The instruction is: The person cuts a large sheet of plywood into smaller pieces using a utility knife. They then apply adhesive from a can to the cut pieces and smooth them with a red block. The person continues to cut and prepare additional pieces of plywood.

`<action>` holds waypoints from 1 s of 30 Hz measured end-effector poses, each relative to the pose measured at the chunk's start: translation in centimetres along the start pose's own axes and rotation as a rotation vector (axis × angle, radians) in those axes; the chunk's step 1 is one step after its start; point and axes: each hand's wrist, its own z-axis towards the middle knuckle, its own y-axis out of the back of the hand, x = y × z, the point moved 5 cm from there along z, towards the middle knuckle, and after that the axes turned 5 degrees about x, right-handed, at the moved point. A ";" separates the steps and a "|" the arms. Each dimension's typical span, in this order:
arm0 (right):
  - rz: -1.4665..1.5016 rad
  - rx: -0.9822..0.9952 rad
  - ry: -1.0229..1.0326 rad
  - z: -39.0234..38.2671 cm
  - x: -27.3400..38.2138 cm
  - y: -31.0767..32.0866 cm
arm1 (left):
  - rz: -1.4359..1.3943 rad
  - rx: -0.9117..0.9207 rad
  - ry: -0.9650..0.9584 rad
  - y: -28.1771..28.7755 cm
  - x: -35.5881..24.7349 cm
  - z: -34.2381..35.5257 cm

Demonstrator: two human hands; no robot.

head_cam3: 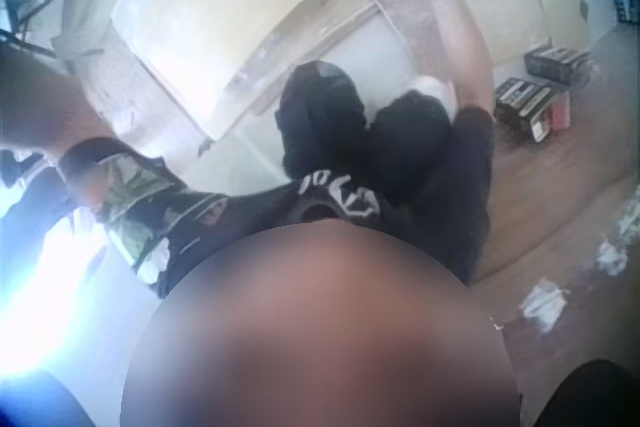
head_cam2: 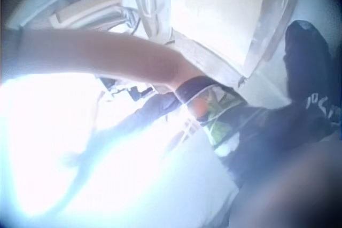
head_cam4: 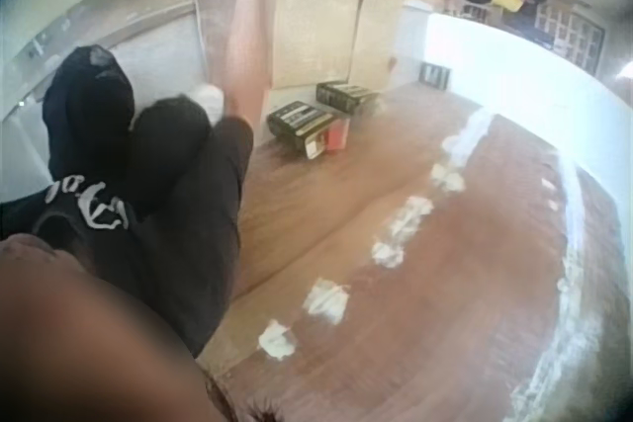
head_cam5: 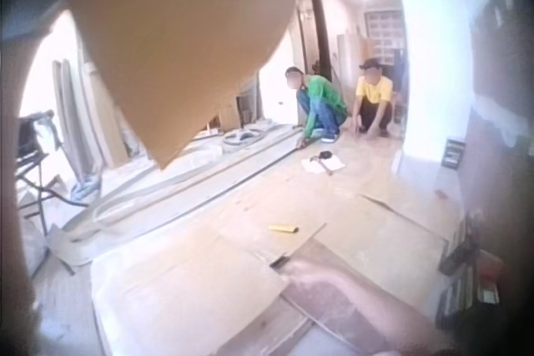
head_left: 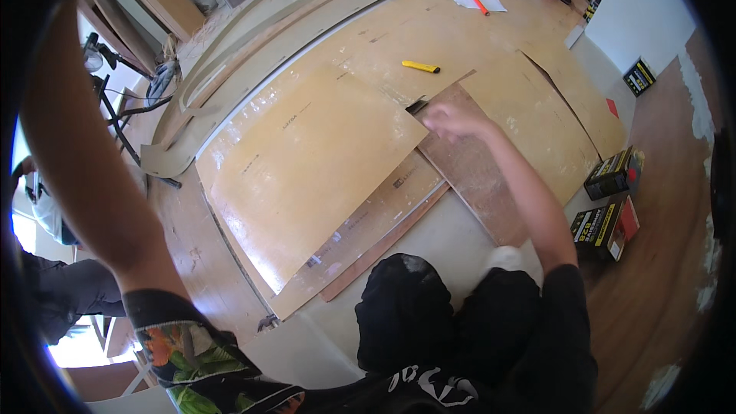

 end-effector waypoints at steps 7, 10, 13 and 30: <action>-0.197 -0.460 -0.014 15.2 -3.0 1.1 | 0.265 -0.148 0.255 15.2 0.0 -4.4; 0.182 -0.092 -0.117 17.3 -3.2 -0.2 | 0.343 -0.229 0.347 20.0 -1.8 -5.9; 0.425 0.107 -0.005 16.2 -0.1 0.3 | 0.401 -0.293 0.433 23.4 -3.4 -7.1; 0.739 0.523 0.298 9.6 14.7 -8.5 | 0.583 -0.444 0.628 31.1 -7.6 -9.7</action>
